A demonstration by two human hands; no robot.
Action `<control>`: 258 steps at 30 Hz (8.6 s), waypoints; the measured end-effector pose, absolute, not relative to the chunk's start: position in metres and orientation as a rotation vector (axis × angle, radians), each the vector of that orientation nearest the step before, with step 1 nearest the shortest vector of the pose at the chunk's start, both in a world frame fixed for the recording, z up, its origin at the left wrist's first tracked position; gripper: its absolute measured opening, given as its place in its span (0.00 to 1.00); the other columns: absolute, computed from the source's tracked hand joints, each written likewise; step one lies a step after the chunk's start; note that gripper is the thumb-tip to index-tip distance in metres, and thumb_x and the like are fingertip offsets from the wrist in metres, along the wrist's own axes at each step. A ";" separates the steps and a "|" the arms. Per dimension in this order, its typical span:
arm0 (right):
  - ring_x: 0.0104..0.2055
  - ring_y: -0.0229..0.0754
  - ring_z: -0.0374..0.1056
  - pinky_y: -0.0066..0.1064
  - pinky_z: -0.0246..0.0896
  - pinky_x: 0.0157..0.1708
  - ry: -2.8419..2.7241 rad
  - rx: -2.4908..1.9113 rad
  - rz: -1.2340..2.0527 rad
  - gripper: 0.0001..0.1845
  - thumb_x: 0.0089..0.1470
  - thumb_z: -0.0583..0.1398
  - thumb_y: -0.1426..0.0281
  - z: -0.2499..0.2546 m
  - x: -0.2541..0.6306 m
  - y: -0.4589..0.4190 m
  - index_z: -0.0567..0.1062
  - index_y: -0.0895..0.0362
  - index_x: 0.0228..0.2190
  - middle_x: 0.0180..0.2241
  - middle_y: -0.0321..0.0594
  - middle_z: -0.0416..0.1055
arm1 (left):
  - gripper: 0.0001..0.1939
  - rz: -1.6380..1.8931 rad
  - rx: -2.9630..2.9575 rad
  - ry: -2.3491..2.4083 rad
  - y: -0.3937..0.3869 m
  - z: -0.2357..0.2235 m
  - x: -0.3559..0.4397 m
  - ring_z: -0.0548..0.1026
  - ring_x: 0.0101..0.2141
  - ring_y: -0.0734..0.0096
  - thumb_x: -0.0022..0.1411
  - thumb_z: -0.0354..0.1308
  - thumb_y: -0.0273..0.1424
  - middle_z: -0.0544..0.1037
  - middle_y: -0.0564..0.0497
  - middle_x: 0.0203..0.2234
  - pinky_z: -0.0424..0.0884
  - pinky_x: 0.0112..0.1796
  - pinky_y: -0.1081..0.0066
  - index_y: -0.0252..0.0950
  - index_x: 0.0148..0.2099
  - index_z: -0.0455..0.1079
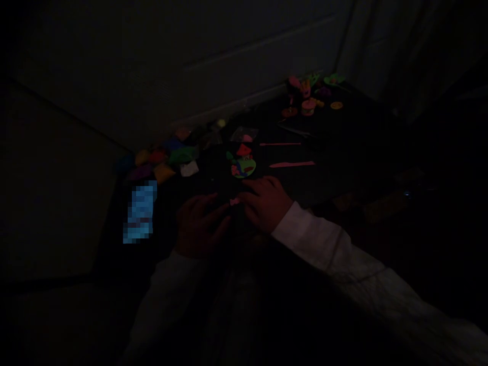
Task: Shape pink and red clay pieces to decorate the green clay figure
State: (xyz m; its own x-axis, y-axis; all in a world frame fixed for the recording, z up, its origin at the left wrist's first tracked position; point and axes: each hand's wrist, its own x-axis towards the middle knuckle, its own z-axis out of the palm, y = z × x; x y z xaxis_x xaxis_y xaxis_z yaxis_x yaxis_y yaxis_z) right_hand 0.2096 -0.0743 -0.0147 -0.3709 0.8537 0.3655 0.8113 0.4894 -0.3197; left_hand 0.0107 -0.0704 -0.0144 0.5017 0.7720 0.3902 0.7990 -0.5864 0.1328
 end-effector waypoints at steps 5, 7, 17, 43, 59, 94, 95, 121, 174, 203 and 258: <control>0.49 0.45 0.54 0.43 0.41 0.49 -2.262 -1.374 0.128 0.16 0.51 0.50 0.68 -0.015 0.211 -0.074 0.68 0.54 0.42 0.49 0.43 0.59 | 0.17 -0.614 -2.676 -1.390 -0.070 -0.015 0.013 0.58 0.48 0.55 0.51 0.54 0.37 0.66 0.48 0.48 0.55 0.45 0.55 0.45 0.45 0.67; 0.49 0.45 0.54 0.43 0.41 0.49 -2.258 -1.367 0.124 0.16 0.50 0.51 0.69 -0.016 0.211 -0.074 0.68 0.54 0.42 0.49 0.43 0.59 | 0.17 -0.607 -2.676 -1.383 -0.070 -0.015 0.013 0.58 0.48 0.56 0.51 0.54 0.37 0.66 0.48 0.48 0.55 0.45 0.55 0.45 0.46 0.67; 0.48 0.46 0.55 0.43 0.43 0.47 -2.242 -1.346 0.122 0.16 0.50 0.51 0.69 -0.017 0.211 -0.074 0.69 0.54 0.41 0.48 0.43 0.60 | 0.18 -0.617 -2.671 -1.358 -0.070 -0.015 0.020 0.59 0.48 0.56 0.51 0.53 0.38 0.66 0.48 0.48 0.55 0.45 0.56 0.44 0.47 0.66; 0.49 0.45 0.53 0.45 0.39 0.49 -2.307 -1.381 0.107 0.15 0.50 0.51 0.68 -0.015 0.210 -0.075 0.69 0.52 0.41 0.50 0.41 0.58 | 0.16 -0.702 -2.651 -1.364 -0.072 -0.017 0.019 0.60 0.47 0.56 0.50 0.55 0.37 0.67 0.48 0.46 0.56 0.45 0.55 0.43 0.43 0.69; 0.51 0.48 0.50 0.48 0.37 0.48 -2.371 -1.414 0.097 0.15 0.53 0.49 0.65 -0.009 0.203 -0.074 0.68 0.49 0.41 0.53 0.41 0.54 | 0.15 -0.711 -2.660 -1.379 -0.072 -0.016 0.020 0.60 0.48 0.57 0.50 0.54 0.36 0.68 0.48 0.46 0.56 0.46 0.56 0.42 0.43 0.69; 0.50 0.46 0.52 0.45 0.39 0.49 -2.266 -1.419 0.132 0.16 0.51 0.50 0.68 -0.013 0.207 -0.074 0.67 0.54 0.43 0.51 0.43 0.58 | 0.18 -0.661 -2.698 -1.374 -0.072 -0.013 0.025 0.59 0.48 0.56 0.51 0.53 0.37 0.66 0.47 0.47 0.55 0.45 0.56 0.42 0.46 0.67; 0.50 0.46 0.52 0.45 0.39 0.49 -2.260 -1.424 0.132 0.16 0.51 0.50 0.69 -0.013 0.207 -0.074 0.67 0.54 0.43 0.50 0.42 0.58 | 0.18 -0.659 -2.698 -1.375 -0.072 -0.013 0.026 0.59 0.48 0.56 0.51 0.53 0.37 0.66 0.47 0.47 0.55 0.45 0.56 0.42 0.46 0.66; 0.49 0.46 0.54 0.45 0.38 0.50 -2.241 -1.490 0.129 0.15 0.49 0.51 0.69 -0.013 0.208 -0.074 0.70 0.55 0.39 0.48 0.40 0.61 | 0.19 -0.617 -2.730 -1.354 -0.072 -0.013 0.031 0.59 0.48 0.55 0.52 0.52 0.37 0.65 0.46 0.48 0.55 0.45 0.55 0.43 0.48 0.65; 0.48 0.46 0.55 0.44 0.39 0.49 -2.230 -1.497 0.144 0.15 0.49 0.51 0.69 -0.015 0.210 -0.073 0.71 0.55 0.38 0.48 0.39 0.62 | 0.17 -0.630 -2.672 -1.377 -0.074 -0.014 0.036 0.60 0.48 0.56 0.52 0.52 0.37 0.66 0.47 0.48 0.55 0.45 0.55 0.43 0.45 0.67; 0.47 0.45 0.55 0.44 0.39 0.49 -2.129 -1.568 0.105 0.15 0.49 0.51 0.68 -0.013 0.209 -0.074 0.71 0.56 0.38 0.46 0.39 0.64 | 0.19 -0.532 -2.707 -1.402 -0.077 -0.013 0.049 0.58 0.48 0.54 0.54 0.50 0.37 0.65 0.45 0.48 0.54 0.45 0.53 0.42 0.49 0.64; 0.40 0.47 0.64 0.38 0.58 0.39 -1.852 -1.909 -0.185 0.16 0.48 0.53 0.64 -0.013 0.351 0.012 0.73 0.58 0.36 0.38 0.45 0.69 | 0.09 -1.638 -3.253 -1.953 -0.057 0.037 0.052 0.70 0.37 0.69 0.52 0.54 0.33 0.74 0.51 0.34 0.64 0.40 0.68 0.39 0.35 0.73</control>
State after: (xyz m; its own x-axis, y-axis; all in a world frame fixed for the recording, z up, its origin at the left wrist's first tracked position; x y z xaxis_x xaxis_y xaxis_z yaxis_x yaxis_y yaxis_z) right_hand 0.3509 0.0121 -0.0127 0.0793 0.9078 0.4119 0.9714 0.0224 -0.2363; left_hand 0.0520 -0.0575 0.0366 0.4111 0.9074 0.0875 0.2444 -0.2022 0.9484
